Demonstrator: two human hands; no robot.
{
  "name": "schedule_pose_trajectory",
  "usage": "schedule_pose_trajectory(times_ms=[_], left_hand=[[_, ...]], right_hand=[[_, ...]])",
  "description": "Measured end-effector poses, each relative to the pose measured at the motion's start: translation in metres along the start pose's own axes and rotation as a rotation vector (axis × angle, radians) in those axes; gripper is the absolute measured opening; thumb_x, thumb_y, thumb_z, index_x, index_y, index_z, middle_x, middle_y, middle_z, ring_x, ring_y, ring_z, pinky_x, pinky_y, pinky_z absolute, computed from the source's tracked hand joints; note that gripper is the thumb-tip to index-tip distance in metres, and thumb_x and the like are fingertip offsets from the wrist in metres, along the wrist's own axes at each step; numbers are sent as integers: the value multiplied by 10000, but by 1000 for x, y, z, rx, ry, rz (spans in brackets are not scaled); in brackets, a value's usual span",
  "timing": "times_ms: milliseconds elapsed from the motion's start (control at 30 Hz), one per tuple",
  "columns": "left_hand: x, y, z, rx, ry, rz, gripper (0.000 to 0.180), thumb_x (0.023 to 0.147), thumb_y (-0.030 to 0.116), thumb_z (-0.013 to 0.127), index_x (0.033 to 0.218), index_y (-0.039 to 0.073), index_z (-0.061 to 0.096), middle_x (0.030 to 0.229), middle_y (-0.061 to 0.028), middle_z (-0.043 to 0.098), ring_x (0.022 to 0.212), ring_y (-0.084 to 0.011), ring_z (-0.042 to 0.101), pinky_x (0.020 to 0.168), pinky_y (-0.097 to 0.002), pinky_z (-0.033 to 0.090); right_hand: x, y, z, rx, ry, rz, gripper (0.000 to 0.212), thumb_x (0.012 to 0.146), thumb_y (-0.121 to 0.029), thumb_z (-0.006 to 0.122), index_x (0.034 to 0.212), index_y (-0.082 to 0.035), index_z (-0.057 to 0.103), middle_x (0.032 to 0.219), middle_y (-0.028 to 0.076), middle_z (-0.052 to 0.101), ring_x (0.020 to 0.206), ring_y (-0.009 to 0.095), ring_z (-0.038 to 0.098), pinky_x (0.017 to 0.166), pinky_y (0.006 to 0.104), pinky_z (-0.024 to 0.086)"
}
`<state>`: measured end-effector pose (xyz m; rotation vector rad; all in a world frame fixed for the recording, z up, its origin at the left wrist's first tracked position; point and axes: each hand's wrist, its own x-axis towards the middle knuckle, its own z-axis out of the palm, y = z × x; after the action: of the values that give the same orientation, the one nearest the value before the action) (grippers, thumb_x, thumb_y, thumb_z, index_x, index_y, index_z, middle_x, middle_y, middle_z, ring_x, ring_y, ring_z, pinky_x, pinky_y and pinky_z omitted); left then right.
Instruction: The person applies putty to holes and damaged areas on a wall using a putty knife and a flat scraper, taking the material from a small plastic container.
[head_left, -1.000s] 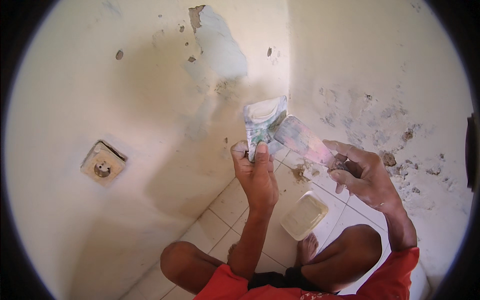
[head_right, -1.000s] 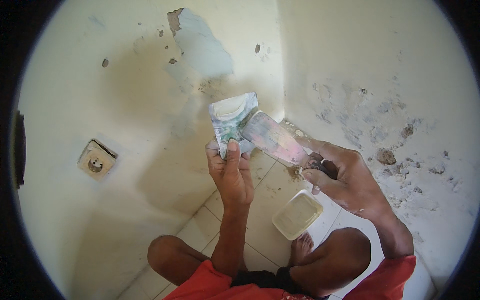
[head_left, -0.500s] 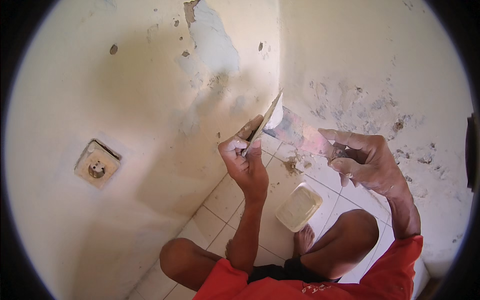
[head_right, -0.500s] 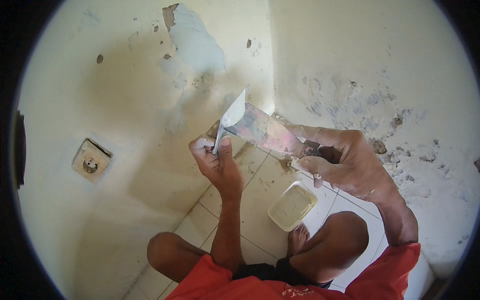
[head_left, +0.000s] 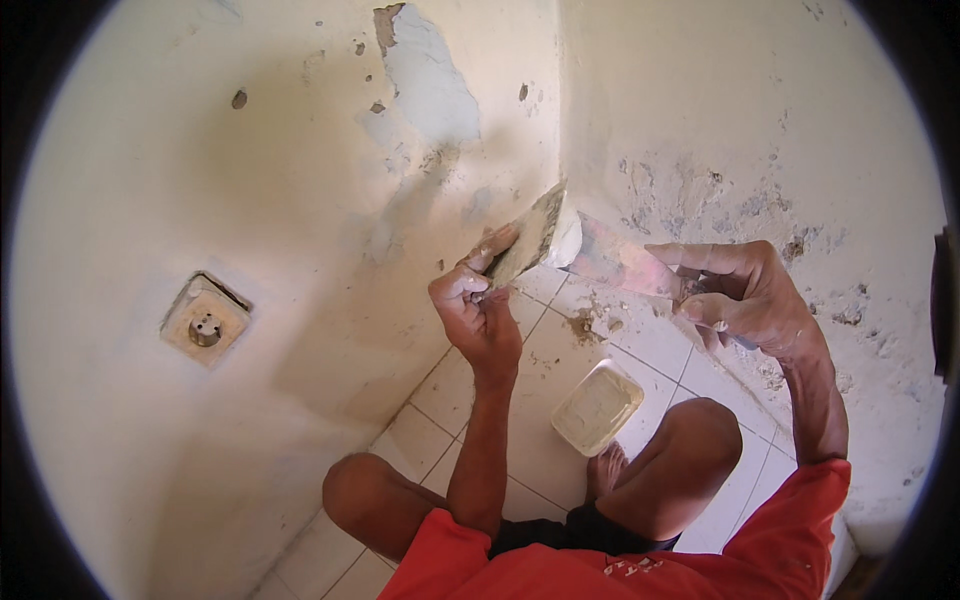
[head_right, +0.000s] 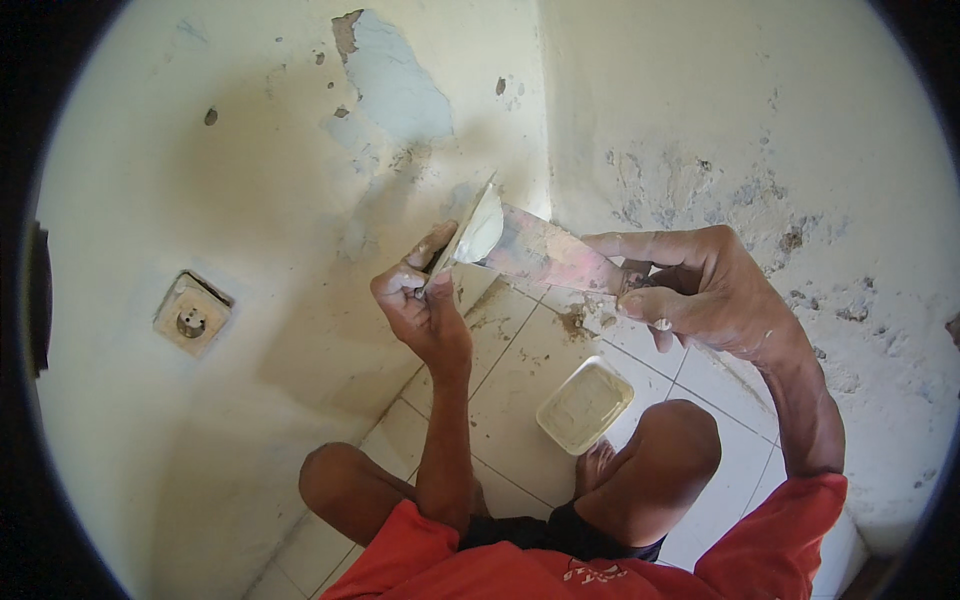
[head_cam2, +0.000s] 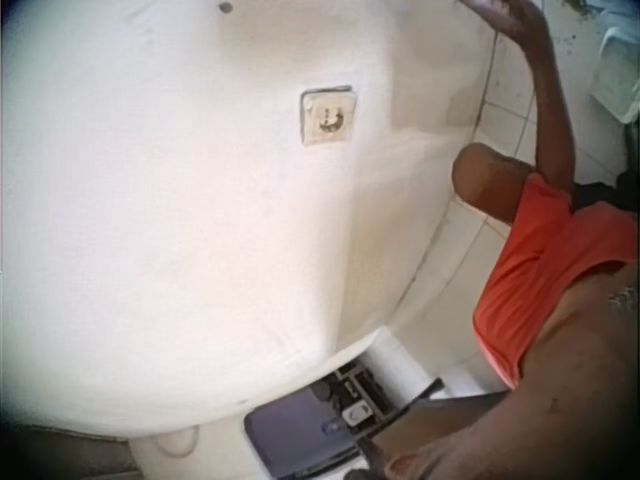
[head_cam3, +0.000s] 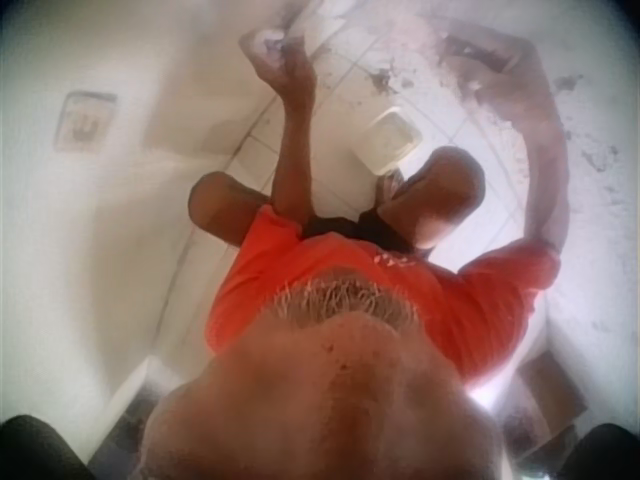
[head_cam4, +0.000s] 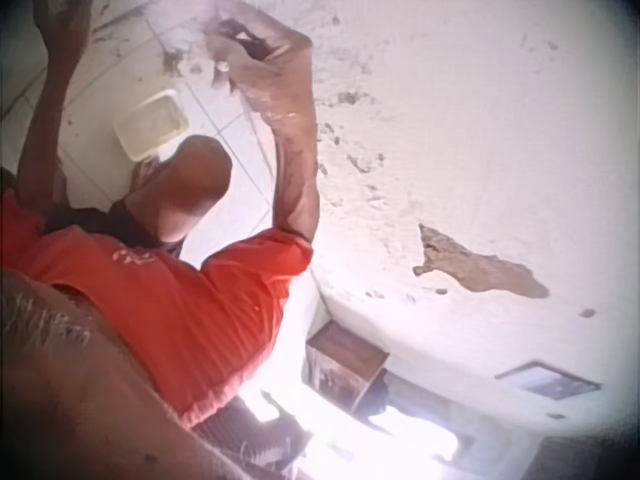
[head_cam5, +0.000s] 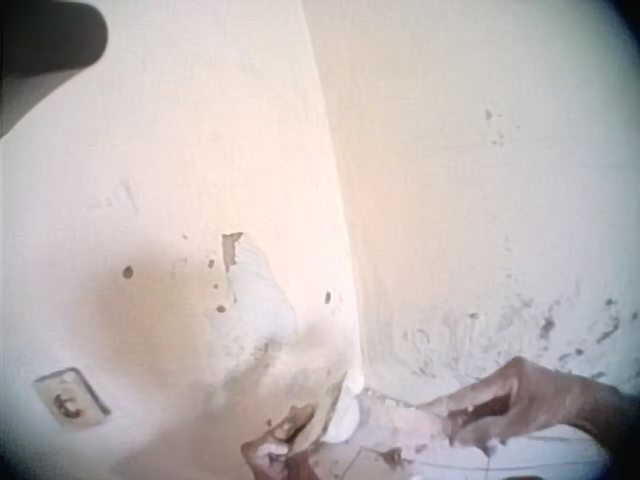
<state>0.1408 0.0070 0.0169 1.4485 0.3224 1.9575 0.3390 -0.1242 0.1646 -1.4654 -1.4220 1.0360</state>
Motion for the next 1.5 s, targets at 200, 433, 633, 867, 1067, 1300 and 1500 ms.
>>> schedule_pose_trajectory(times_ms=[200,433,633,867,1067,1300,1500], left_hand=[[10,-8,-8,59,-16,41,256,866,-176,417,1008,24,343,1180,-325,582,1195,-326,567,1074,-435,373],[-8,-5,-27,152,69,-198,213,923,-53,521,1006,39,348,1159,-291,604,1107,-286,609,976,-379,455],[4,15,-50,236,-279,-326,209,924,-122,469,1000,40,361,1188,-248,610,1103,-237,606,906,-309,484],[0,16,-57,276,-459,-411,239,905,-168,450,990,33,351,1208,-238,610,1169,-267,593,953,-335,495],[-15,12,-61,317,-465,-424,242,901,-154,483,994,44,378,1178,-226,632,1146,-275,612,913,-340,511],[-8,11,-63,343,-469,-507,231,897,-126,519,1001,36,391,1157,-207,657,1090,-269,647,888,-330,514],[-3,12,-70,375,-526,-570,222,899,-104,529,1031,27,409,1173,-167,662,1059,-256,655,875,-319,507]], right_hand=[[10,-7,-9,19,-9,-59,471,785,65,674,1248,-17,637,719,38,632,492,65,528,440,197,420],[27,-39,-17,3,-65,-34,551,717,2,766,1252,-9,633,748,31,640,570,67,539,514,230,444],[71,-77,-21,-511,-11,-152,587,732,-100,787,1280,-5,600,772,24,640,599,118,540,559,270,449],[145,-109,-29,-867,28,-511,421,817,-124,674,1207,30,640,905,142,644,779,264,601,733,376,490],[198,-118,-26,-989,13,-602,401,801,-118,661,1173,33,662,886,168,647,759,278,587,741,375,476],[224,-137,-24,-916,-24,-506,405,783,-130,680,1159,18,682,848,118,671,726,219,585,720,347,476],[245,-155,-22,-912,-75,-404,397,774,-148,679,1141,1,701,780,81,657,663,175,550,651,326,466]])
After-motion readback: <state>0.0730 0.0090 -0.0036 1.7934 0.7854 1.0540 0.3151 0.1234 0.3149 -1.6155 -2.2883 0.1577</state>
